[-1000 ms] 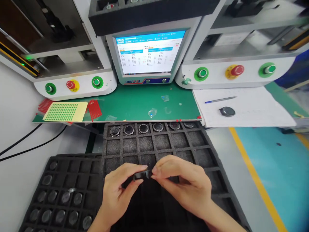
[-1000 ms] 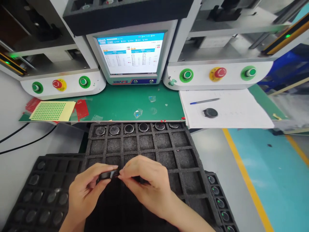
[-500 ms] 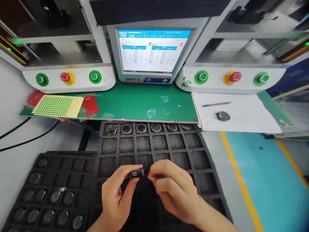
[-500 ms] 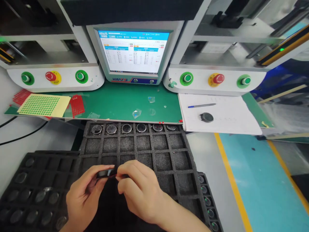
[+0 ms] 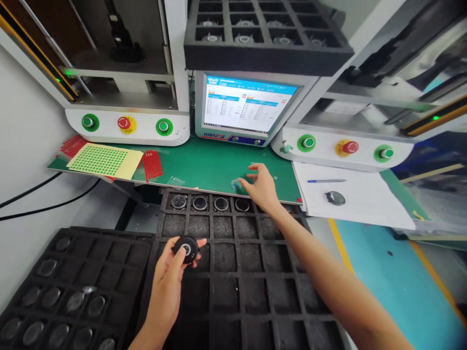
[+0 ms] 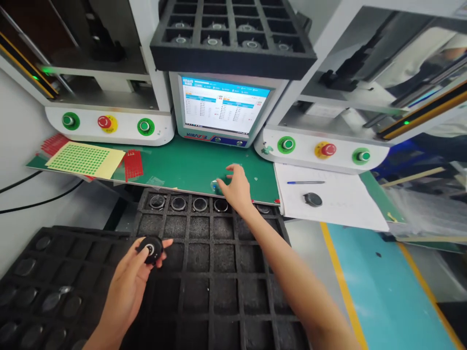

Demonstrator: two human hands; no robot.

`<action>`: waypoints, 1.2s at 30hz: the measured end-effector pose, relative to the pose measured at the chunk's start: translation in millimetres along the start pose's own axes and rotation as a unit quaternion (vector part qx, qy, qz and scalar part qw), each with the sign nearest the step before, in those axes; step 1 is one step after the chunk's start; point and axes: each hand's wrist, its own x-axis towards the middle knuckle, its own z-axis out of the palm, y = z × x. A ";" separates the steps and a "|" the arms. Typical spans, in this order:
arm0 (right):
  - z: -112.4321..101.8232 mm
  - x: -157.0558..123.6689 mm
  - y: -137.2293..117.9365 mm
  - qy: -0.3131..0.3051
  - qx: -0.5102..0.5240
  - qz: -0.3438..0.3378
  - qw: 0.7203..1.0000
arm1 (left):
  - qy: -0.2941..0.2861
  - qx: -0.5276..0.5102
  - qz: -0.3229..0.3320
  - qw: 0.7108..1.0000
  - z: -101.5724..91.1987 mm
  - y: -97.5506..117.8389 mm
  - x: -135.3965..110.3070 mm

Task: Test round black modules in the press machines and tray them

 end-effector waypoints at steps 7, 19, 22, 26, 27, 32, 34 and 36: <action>-4.8 -18.6 -36.0 -0.021 0.075 0.050 0.996 | -0.031 -0.003 0.000 1.000 -0.8 0.6 -8.5; -36.6 -162.0 -114.0 -0.094 0.486 0.267 0.827 | -0.076 -0.054 -0.029 0.995 17.1 -5.0 -16.8; -27.1 -170.9 -112.8 -0.104 0.507 0.295 0.803 | -0.078 -0.050 -0.007 0.996 19.8 -8.7 -21.2; -23.7 -173.0 -113.4 -0.092 0.512 0.278 0.808 | -0.092 -0.028 0.034 0.995 20.1 -10.8 -23.6; -23.5 -172.5 -114.0 -0.087 0.505 0.270 0.815 | -0.099 -0.024 0.040 0.994 19.8 -10.7 -23.8; -21.6 -169.8 -117.5 -0.058 0.463 0.239 0.851 | -0.145 -0.026 0.065 0.987 18.7 -8.8 -25.7; -20.4 -170.8 -118.2 -0.048 0.449 0.230 0.862 | -0.149 -0.016 0.073 0.986 18.7 -8.3 -27.0; -19.0 -173.1 -118.2 -0.047 0.436 0.227 0.870 | -0.139 0.003 0.075 0.988 19.4 -8.3 -27.9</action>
